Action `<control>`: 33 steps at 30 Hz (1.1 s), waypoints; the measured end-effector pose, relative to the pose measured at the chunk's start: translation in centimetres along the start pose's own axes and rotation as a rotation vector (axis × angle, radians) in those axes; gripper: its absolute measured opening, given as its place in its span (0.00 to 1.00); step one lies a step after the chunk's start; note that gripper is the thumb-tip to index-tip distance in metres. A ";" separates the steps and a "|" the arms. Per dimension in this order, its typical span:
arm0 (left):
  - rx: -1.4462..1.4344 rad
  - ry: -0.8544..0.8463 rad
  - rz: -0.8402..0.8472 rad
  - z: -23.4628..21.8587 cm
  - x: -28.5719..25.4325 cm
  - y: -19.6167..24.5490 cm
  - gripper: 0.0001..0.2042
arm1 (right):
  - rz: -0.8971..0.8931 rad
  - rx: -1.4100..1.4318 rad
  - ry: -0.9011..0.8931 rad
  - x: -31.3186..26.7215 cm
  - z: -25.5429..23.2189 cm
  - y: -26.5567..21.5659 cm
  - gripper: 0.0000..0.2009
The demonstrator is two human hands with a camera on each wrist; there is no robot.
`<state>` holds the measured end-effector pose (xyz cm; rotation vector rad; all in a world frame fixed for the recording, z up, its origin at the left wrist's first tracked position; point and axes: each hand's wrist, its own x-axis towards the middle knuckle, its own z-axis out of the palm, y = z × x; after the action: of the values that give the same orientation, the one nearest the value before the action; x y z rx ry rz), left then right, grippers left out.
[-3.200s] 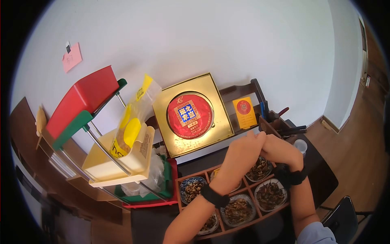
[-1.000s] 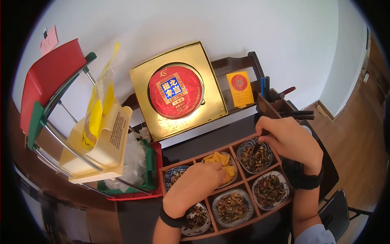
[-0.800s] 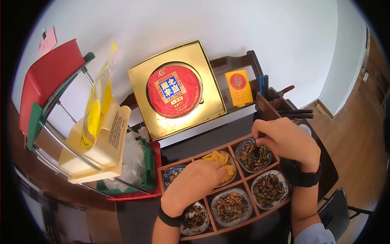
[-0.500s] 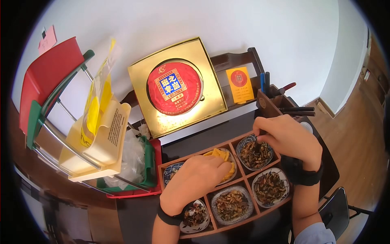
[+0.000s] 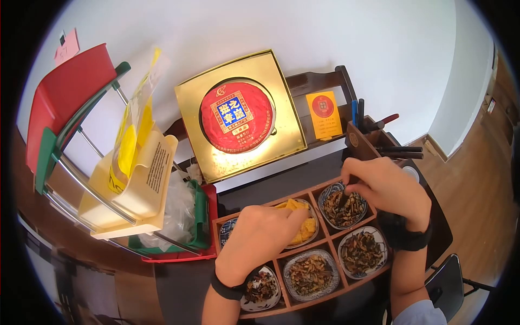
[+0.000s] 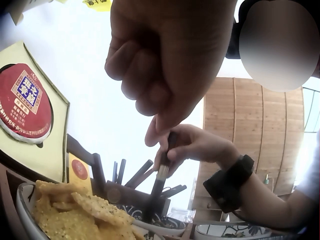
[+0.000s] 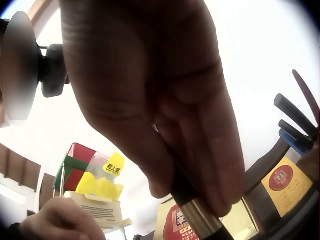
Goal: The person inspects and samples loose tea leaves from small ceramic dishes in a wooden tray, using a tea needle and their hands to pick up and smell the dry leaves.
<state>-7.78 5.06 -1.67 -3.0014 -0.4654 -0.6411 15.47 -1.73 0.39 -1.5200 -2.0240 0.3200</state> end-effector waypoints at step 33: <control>0.007 0.053 -0.021 0.0 -0.1 -0.2 0.05 | -0.040 -0.091 0.059 -0.1 -0.1 0.5 0.09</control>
<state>-7.92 5.22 -1.74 -2.9687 -0.4954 -0.7175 15.90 -1.72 0.18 -1.5225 -2.0446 0.1668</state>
